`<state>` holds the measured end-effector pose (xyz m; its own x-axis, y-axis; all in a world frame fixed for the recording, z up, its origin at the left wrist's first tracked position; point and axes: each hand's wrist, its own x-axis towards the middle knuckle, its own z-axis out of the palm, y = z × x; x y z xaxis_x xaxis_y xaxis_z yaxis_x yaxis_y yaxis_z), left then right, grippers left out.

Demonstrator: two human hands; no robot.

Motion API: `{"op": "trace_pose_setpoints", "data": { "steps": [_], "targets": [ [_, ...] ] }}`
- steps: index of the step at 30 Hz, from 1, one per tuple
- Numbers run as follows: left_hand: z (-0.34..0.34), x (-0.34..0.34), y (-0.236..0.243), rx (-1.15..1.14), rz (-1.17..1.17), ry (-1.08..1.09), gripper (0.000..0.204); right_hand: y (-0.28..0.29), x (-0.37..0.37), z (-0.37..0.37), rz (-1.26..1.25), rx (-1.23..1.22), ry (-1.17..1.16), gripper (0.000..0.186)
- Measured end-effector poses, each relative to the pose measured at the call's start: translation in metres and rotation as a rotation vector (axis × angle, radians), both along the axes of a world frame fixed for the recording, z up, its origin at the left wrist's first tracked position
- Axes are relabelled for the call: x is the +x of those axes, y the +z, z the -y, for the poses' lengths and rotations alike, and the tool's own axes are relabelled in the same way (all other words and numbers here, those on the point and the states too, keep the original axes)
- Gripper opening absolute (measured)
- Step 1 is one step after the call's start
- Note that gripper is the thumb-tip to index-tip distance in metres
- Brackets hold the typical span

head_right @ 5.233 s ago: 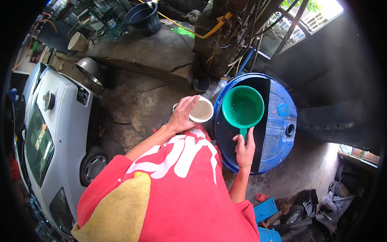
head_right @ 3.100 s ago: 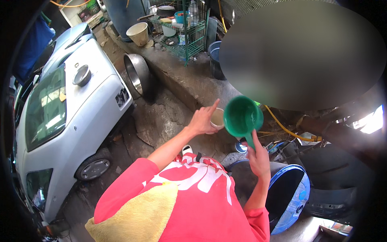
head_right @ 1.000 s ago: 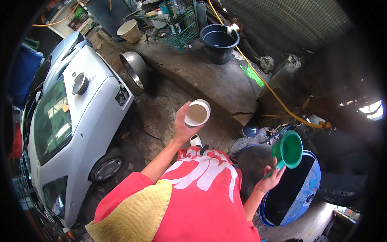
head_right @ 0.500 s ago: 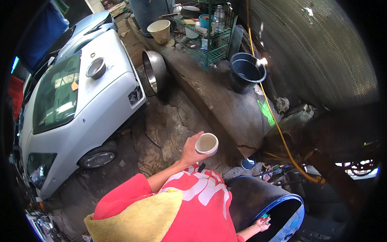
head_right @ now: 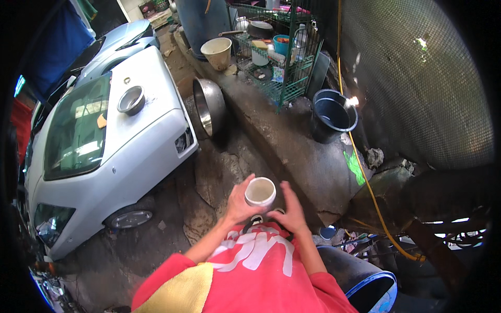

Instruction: The person retrieves a white tub and a green scoop, scoops water from a blue barrel into the tub, and mixes the contents by hand. The person then walks back toward the cars while holding the mixed tub.

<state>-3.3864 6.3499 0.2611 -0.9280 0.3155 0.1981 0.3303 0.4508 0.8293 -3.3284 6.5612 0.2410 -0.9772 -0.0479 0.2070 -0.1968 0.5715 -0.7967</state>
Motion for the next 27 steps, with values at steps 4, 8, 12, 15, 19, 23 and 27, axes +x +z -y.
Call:
{"op": "trace_pose_setpoints", "data": {
  "steps": [4, 8, 12, 15, 19, 23, 27],
  "targets": [
    [0.009, -0.003, -0.016, 0.273, 0.257, 0.193, 0.099, 0.018, -0.074, 0.036, 0.137, -0.083, 0.286, 0.114],
    [0.033, -0.018, -0.007, 0.454, 0.382, 0.315, 0.089, -0.004, -0.117, 0.047, 0.146, -0.009, 0.383, 0.101],
    [0.059, -0.05, -0.033, 0.4, 0.357, 0.509, 0.07, -0.015, -0.172, 0.045, 0.213, -0.132, 0.191, 0.094],
    [0.071, -0.089, -0.069, 0.465, 0.344, 0.673, 0.059, -0.021, -0.225, 0.049, 0.16, -0.17, 0.154, 0.087],
    [0.066, -0.165, -0.078, 0.566, 0.436, 0.777, 0.05, -0.019, -0.308, 0.052, -0.102, -0.107, 0.3, 0.083],
    [0.054, -0.227, -0.054, 0.476, 0.533, 0.686, 0.045, -0.009, -0.383, 0.054, -0.13, -0.173, 0.401, 0.087],
    [0.045, -0.269, -0.046, 0.524, 0.701, 0.704, 0.052, 0.009, -0.43, 0.058, -0.051, -0.21, 0.507, 0.093]
  ]
}}
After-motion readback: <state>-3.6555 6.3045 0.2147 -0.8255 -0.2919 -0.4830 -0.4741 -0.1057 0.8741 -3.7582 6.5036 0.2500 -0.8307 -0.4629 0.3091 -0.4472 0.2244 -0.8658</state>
